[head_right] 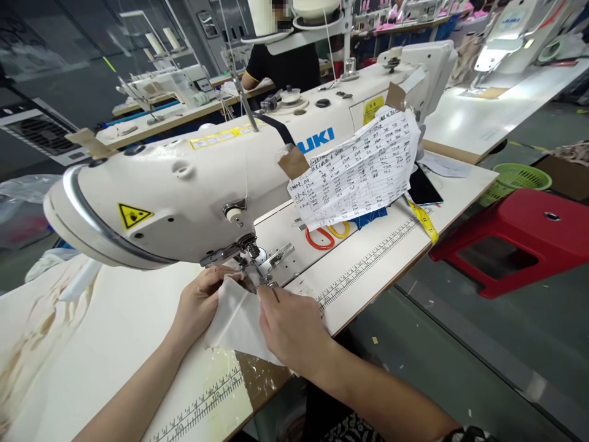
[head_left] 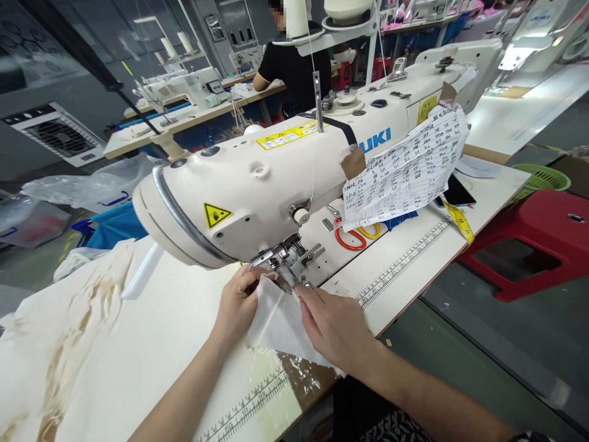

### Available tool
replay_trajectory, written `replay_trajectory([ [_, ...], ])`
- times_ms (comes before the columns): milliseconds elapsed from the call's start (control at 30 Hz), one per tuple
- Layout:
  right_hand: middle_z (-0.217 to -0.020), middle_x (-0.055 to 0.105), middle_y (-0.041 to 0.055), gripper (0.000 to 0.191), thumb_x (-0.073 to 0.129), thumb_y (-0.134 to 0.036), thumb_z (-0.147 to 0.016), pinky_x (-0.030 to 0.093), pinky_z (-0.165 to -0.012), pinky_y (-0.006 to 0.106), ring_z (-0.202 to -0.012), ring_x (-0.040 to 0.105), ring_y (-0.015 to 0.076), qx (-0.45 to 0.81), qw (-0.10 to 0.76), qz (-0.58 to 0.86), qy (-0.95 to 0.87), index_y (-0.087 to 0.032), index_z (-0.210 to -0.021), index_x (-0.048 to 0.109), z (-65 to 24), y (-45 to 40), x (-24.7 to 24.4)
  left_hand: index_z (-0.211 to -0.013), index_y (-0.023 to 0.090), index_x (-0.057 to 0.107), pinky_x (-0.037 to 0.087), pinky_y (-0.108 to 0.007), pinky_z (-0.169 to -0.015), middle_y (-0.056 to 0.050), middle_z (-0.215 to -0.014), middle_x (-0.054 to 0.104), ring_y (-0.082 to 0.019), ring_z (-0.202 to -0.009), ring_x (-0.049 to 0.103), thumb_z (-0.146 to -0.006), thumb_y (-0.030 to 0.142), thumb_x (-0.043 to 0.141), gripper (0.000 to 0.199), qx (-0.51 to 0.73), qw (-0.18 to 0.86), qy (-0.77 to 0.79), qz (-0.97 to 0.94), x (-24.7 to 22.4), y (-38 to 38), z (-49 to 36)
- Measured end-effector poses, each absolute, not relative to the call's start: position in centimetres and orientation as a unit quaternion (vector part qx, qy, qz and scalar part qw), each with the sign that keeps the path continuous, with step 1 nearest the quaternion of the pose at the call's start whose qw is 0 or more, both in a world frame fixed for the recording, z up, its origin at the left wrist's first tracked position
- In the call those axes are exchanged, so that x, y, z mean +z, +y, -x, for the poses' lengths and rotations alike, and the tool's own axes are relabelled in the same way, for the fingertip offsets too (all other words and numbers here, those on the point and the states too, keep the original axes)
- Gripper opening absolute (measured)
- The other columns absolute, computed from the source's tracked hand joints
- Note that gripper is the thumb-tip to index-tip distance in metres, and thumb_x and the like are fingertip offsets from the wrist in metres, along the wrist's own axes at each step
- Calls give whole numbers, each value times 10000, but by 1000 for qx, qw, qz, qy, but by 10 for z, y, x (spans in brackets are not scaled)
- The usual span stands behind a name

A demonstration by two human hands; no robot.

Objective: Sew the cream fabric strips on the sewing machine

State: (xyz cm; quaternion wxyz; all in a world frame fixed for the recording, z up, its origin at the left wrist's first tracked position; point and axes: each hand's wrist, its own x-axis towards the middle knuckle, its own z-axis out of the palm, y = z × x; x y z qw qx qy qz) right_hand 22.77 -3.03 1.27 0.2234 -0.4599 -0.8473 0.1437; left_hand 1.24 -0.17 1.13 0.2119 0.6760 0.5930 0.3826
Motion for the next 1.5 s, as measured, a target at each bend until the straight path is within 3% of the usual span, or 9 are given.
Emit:
replay_trajectory([
  [300, -960, 745, 53, 280, 461, -147, -969, 425, -569, 306, -750, 707, 212, 153, 238, 463, -840, -166, -1201, 616, -228, -30, 12, -778, 229, 719, 510, -306, -711, -34, -809, 681, -195, -803, 634, -870, 403, 575, 244, 383, 192, 584, -689, 14, -1, -16],
  [700, -919, 742, 44, 295, 402, -186, -1005, 395, -537, 291, -715, 691, 186, 136, 257, 448, -846, -170, -1204, 620, -229, -28, 9, -831, 227, 705, 523, -336, -783, -40, -927, 705, -207, -889, 655, -882, 358, 561, 201, 366, 177, 579, -707, 7, 0, -13],
  [933, -1038, 762, 98, 349, 355, -209, -1029, 428, -530, 288, -734, 710, 200, 107, 264, 439, -852, -143, -1252, 615, -231, -26, 7, -890, 204, 665, 512, -357, -816, -73, -972, 676, -218, -928, 617, -901, 368, 528, 213, 345, 115, 563, -742, 9, -1, -22],
  [1133, -1079, 760, 111, 364, 344, -218, -1038, 452, -541, 295, -757, 716, 215, 94, 265, 427, -859, -137, -1267, 616, -233, -26, 5, -857, 204, 634, 491, -338, -719, -66, -881, 653, -214, -842, 591, -916, 354, 501, 210, 316, 60, 570, -756, 8, 4, -27],
  [1367, -1029, 760, 109, 358, 351, -212, -1038, 450, -519, 309, -722, 710, 217, 102, 265, 422, -861, -123, -1263, 616, -232, -25, 6, -802, 205, 591, 500, -314, -709, -63, -914, 677, -193, -846, 609, -899, 266, 490, 152, 334, 84, 562, -752, 4, 4, -20],
  [1500, -1033, 751, 106, 362, 339, -203, -1043, 443, -526, 304, -754, 713, 213, 115, 259, 425, -860, -121, -1285, 595, -230, -26, 7, -780, 210, 596, 508, -309, -711, -51, -894, 678, -189, -831, 615, -880, 312, 520, 162, 352, 126, 577, -726, 6, 2, -17],
])
